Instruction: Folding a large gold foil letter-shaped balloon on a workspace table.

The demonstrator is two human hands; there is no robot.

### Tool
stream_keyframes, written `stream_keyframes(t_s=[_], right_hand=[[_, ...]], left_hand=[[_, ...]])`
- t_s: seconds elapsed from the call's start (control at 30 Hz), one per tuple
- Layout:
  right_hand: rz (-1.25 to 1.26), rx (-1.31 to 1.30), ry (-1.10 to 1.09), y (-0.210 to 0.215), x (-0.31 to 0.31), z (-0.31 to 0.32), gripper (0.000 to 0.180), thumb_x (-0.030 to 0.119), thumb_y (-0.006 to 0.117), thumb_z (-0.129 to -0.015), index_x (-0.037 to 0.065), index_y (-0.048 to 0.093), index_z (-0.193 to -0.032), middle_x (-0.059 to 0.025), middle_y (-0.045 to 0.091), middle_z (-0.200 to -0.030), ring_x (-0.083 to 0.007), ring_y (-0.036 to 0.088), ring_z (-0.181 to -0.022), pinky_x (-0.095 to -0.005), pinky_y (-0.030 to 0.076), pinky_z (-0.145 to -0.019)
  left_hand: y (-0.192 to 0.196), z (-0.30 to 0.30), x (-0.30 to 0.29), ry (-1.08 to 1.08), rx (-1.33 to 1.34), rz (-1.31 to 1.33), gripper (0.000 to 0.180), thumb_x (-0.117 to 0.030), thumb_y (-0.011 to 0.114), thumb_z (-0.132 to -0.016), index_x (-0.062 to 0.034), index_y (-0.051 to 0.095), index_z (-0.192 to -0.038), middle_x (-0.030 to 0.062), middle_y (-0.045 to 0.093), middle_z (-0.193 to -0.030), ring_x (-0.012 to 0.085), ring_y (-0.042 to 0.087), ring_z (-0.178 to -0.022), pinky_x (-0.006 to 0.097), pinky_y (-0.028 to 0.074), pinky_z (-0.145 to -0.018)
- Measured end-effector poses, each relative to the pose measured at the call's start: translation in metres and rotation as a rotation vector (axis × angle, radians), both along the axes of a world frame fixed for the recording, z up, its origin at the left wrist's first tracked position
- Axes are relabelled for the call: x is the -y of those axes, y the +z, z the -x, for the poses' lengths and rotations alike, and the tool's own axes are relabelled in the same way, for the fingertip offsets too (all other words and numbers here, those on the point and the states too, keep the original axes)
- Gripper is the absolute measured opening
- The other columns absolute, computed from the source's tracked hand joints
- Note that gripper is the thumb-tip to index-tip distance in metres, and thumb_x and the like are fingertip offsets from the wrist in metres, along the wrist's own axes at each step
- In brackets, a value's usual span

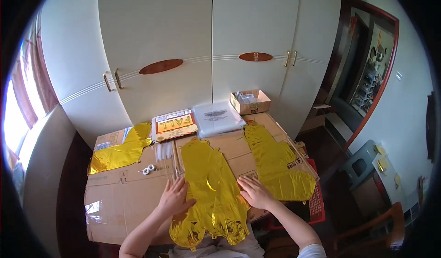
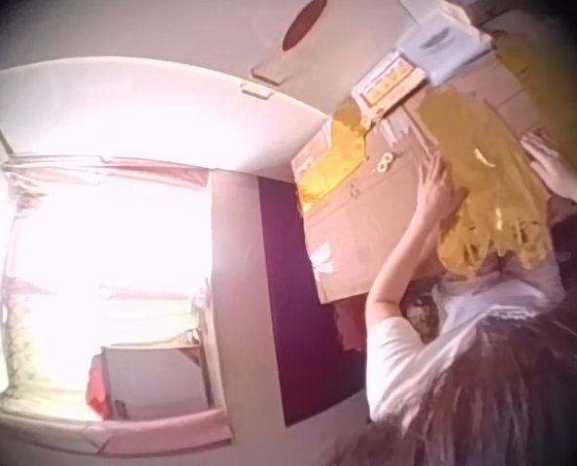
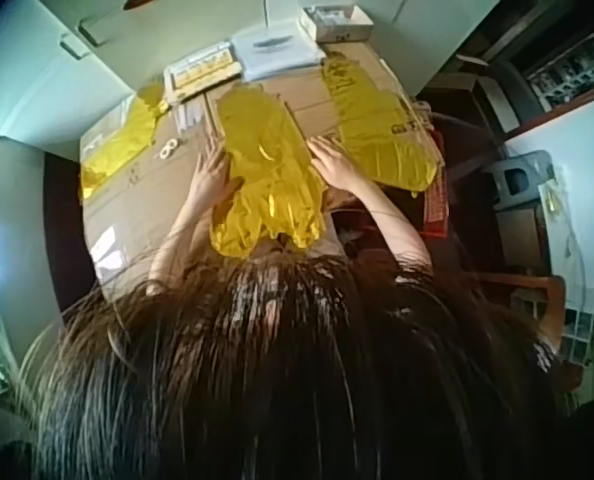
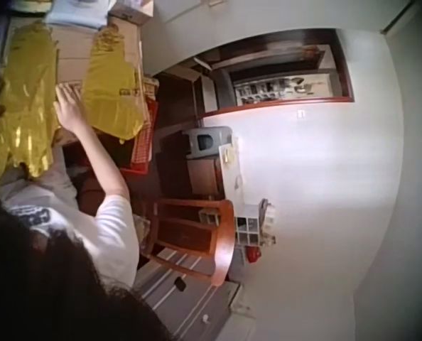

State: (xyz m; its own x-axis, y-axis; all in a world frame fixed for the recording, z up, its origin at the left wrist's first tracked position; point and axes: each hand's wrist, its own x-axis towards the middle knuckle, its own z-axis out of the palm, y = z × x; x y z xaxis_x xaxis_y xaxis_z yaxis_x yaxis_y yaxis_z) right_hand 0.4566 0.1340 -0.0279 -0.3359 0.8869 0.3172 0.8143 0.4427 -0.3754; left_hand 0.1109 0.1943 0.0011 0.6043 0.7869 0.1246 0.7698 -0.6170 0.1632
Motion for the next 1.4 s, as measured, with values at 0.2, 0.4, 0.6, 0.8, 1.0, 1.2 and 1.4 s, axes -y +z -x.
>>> stream_keyframes(t_s=[0.2, 0.4, 0.6, 0.8, 1.0, 1.2, 1.4], right_hand=[[-0.030, 0.031, 0.001, -0.007, -0.007, 0.007, 0.046, 0.029, 0.048, -0.099, -0.001, 0.050, -0.134, -0.0171, 0.052, -0.139, -0.0325, 0.045, -0.133, -0.0485, 0.031, -0.111], [-0.044, -0.007, 0.006, -0.005, -0.001, 0.014, 0.046, 0.028, 0.049, -0.099, -0.002, 0.050, -0.134, -0.0186, 0.054, -0.135, -0.0348, 0.046, -0.131, -0.0492, 0.032, -0.110], [-0.059, -0.011, 0.011, -0.002, 0.007, 0.020, 0.046, 0.028, 0.054, -0.097, -0.003, 0.050, -0.131, -0.0206, 0.054, -0.132, -0.0379, 0.047, -0.127, -0.0495, 0.035, -0.108], [-0.023, -0.142, -0.012, 0.001, 0.016, 0.019, 0.047, 0.026, 0.057, -0.095, -0.002, 0.050, -0.133, -0.0228, 0.049, -0.136, -0.0386, 0.046, -0.128, -0.0480, 0.036, -0.108], [-0.013, 0.015, 0.029, -0.001, 0.017, 0.013, 0.047, 0.028, 0.055, -0.096, 0.002, 0.050, -0.136, -0.0190, 0.045, -0.143, -0.0362, 0.041, -0.133, -0.0487, 0.034, -0.110], [-0.009, 0.043, 0.024, -0.003, 0.016, 0.012, 0.046, 0.029, 0.054, -0.097, 0.003, 0.051, -0.134, -0.0178, 0.046, -0.143, -0.0351, 0.041, -0.135, -0.0488, 0.033, -0.110], [-0.032, 0.043, 0.037, -0.006, 0.012, 0.010, 0.046, 0.030, 0.054, -0.096, 0.003, 0.052, -0.134, -0.0173, 0.046, -0.143, -0.0347, 0.041, -0.135, -0.0476, 0.033, -0.110]], left_hand=[[-0.013, -0.007, 0.010, -0.042, 0.018, 0.004, 0.079, -0.057, 0.058, -0.087, 0.0009, 0.044, -0.140, 0.0198, 0.042, -0.146, 0.0355, 0.031, -0.142, 0.059, 0.017, -0.115], [-0.012, -0.016, 0.016, -0.086, 0.018, -0.029, 0.076, -0.056, 0.059, -0.087, -0.0011, 0.047, -0.138, 0.0183, 0.044, -0.144, 0.0359, 0.035, -0.139, 0.062, 0.018, -0.113], [-0.009, -0.022, 0.025, -0.102, 0.025, -0.044, 0.072, -0.054, 0.060, -0.087, -0.0026, 0.049, -0.135, 0.0179, 0.046, -0.142, 0.0348, 0.039, -0.137, 0.065, 0.022, -0.110], [-0.010, -0.027, 0.025, -0.142, 0.008, -0.048, 0.070, -0.053, 0.059, -0.088, -0.0038, 0.047, -0.136, 0.0167, 0.046, -0.143, 0.0347, 0.038, -0.137, 0.065, 0.023, -0.109], [-0.010, -0.029, 0.024, -0.144, -0.031, -0.014, 0.071, -0.054, 0.055, -0.090, -0.0079, 0.044, -0.142, 0.0088, 0.043, -0.148, 0.0335, 0.034, -0.141, 0.066, 0.020, -0.111], [-0.009, -0.031, 0.024, -0.124, -0.035, 0.023, 0.072, -0.057, 0.051, -0.091, -0.0121, 0.040, -0.146, 0.0039, 0.039, -0.152, 0.0322, 0.030, -0.143, 0.066, 0.017, -0.112], [-0.005, -0.034, 0.025, -0.119, -0.003, 0.027, 0.071, -0.057, 0.053, -0.089, -0.0141, 0.043, -0.144, 0.0061, 0.041, -0.150, 0.0345, 0.028, -0.143, 0.064, 0.015, -0.113]])
